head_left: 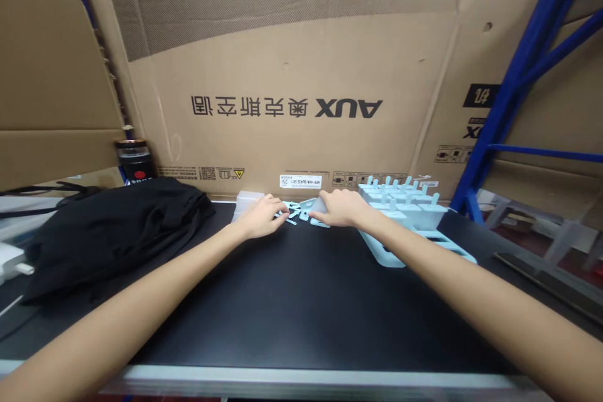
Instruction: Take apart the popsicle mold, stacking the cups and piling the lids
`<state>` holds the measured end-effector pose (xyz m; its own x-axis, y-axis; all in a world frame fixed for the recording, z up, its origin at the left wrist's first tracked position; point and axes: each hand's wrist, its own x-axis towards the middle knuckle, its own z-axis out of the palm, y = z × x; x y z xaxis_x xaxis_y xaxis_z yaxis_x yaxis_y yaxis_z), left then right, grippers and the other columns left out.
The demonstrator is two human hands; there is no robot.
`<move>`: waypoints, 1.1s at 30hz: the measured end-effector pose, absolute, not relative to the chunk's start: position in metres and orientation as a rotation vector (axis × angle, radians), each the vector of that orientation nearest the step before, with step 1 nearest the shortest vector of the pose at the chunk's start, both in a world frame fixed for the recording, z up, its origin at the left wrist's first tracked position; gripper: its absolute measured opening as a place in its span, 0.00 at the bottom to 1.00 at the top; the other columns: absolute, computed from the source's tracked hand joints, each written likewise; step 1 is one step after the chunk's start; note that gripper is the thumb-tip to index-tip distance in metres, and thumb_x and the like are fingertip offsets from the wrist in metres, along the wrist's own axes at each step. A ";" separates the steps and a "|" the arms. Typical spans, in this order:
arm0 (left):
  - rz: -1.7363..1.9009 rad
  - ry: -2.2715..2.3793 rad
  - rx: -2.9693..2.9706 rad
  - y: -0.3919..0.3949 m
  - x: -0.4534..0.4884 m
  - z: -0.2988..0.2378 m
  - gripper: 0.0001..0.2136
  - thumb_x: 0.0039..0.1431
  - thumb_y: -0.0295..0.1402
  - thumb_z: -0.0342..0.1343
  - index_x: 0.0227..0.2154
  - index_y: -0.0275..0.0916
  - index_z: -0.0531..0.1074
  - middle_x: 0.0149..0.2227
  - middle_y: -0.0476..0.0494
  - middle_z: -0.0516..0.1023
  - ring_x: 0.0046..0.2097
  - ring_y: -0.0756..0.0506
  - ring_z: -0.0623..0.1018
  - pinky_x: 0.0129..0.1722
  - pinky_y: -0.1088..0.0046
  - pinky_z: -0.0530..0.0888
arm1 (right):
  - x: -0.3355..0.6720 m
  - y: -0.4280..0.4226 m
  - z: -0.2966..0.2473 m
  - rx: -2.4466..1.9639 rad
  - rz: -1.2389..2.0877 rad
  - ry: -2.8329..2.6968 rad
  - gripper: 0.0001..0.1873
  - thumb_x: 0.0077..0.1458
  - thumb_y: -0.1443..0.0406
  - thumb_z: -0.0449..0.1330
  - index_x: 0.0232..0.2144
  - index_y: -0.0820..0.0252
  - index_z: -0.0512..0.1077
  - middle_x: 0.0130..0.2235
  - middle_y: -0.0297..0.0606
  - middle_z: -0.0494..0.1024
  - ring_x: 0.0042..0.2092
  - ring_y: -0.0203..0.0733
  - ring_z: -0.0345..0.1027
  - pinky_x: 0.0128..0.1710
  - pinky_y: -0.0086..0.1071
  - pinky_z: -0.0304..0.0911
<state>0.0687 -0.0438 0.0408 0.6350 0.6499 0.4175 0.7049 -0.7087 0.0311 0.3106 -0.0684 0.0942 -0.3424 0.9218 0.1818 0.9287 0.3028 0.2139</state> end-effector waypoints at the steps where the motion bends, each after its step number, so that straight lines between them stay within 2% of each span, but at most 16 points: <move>1: -0.570 -1.120 -2.715 -0.045 0.069 0.041 0.13 0.67 0.39 0.46 0.40 0.41 0.75 0.41 0.45 0.79 0.46 0.42 0.74 0.51 0.62 0.67 | 0.311 -0.068 0.094 -1.794 -0.412 -2.506 0.38 0.55 0.41 0.46 0.51 0.66 0.68 0.43 0.58 0.77 0.46 0.64 0.72 0.41 0.48 0.63; 5: -0.508 -1.108 -2.718 -0.043 0.064 0.047 0.13 0.66 0.39 0.46 0.38 0.42 0.75 0.40 0.45 0.79 0.45 0.42 0.74 0.50 0.62 0.67 | 0.316 -0.067 0.091 -1.801 -0.259 -2.495 0.35 0.56 0.47 0.48 0.55 0.68 0.63 0.45 0.59 0.75 0.45 0.63 0.73 0.40 0.48 0.64; 7: -0.585 -1.162 -2.685 -0.036 0.053 0.053 0.13 0.65 0.39 0.46 0.39 0.42 0.75 0.41 0.44 0.78 0.46 0.41 0.74 0.49 0.62 0.68 | 0.315 -0.066 0.091 -1.749 -0.204 -2.550 0.32 0.54 0.50 0.51 0.53 0.67 0.64 0.49 0.59 0.73 0.44 0.60 0.73 0.39 0.46 0.64; 11: -1.024 -1.595 -2.484 -0.013 0.013 0.057 0.09 0.60 0.36 0.50 0.38 0.41 0.73 0.43 0.44 0.76 0.48 0.41 0.73 0.53 0.63 0.68 | 0.294 -0.058 0.094 -1.505 -0.108 -2.687 0.25 0.52 0.54 0.55 0.48 0.64 0.67 0.53 0.56 0.69 0.46 0.57 0.72 0.40 0.44 0.65; 15: -1.336 -2.104 -2.081 0.005 -0.024 0.046 0.07 0.56 0.33 0.49 0.37 0.40 0.68 0.42 0.41 0.75 0.49 0.40 0.74 0.52 0.62 0.69 | 0.251 -0.039 0.094 -1.200 -0.049 -2.732 0.24 0.53 0.56 0.57 0.50 0.61 0.64 0.50 0.50 0.72 0.50 0.54 0.67 0.45 0.42 0.63; 18: -1.412 -2.332 -1.926 0.011 -0.038 0.032 0.06 0.58 0.35 0.47 0.35 0.40 0.65 0.41 0.39 0.75 0.47 0.39 0.76 0.45 0.63 0.73 | 0.216 -0.023 0.088 -1.051 -0.011 -2.704 0.23 0.54 0.56 0.59 0.50 0.59 0.62 0.50 0.47 0.73 0.53 0.51 0.65 0.47 0.40 0.62; 23: -1.502 -2.585 -1.900 0.019 -0.042 0.019 0.10 0.59 0.42 0.49 0.37 0.40 0.65 0.41 0.39 0.77 0.41 0.42 0.79 0.31 0.71 0.75 | 0.177 -0.003 0.067 -1.003 0.050 -2.622 0.21 0.56 0.55 0.60 0.47 0.56 0.62 0.50 0.44 0.73 0.56 0.52 0.61 0.47 0.41 0.61; 28: -1.551 -2.646 -1.905 0.022 -0.043 0.018 0.14 0.60 0.46 0.51 0.38 0.40 0.64 0.43 0.39 0.77 0.41 0.44 0.80 0.30 0.74 0.74 | 0.163 0.007 0.052 -0.991 0.098 -2.554 0.21 0.56 0.54 0.60 0.47 0.54 0.61 0.52 0.42 0.72 0.55 0.52 0.59 0.45 0.41 0.61; 33: -1.554 -2.644 -1.927 0.018 -0.040 0.020 0.17 0.59 0.49 0.52 0.39 0.40 0.63 0.45 0.38 0.77 0.38 0.45 0.81 0.30 0.74 0.74 | 0.156 0.012 0.041 -0.991 0.101 -2.527 0.18 0.55 0.57 0.62 0.44 0.58 0.64 0.49 0.43 0.72 0.52 0.50 0.61 0.49 0.42 0.59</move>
<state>-0.0401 0.0180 0.0202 -0.3529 0.9310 0.0932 0.5344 0.1188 0.8369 0.1560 0.0125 0.0413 -0.6565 0.6637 0.3585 0.6331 0.7431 -0.2165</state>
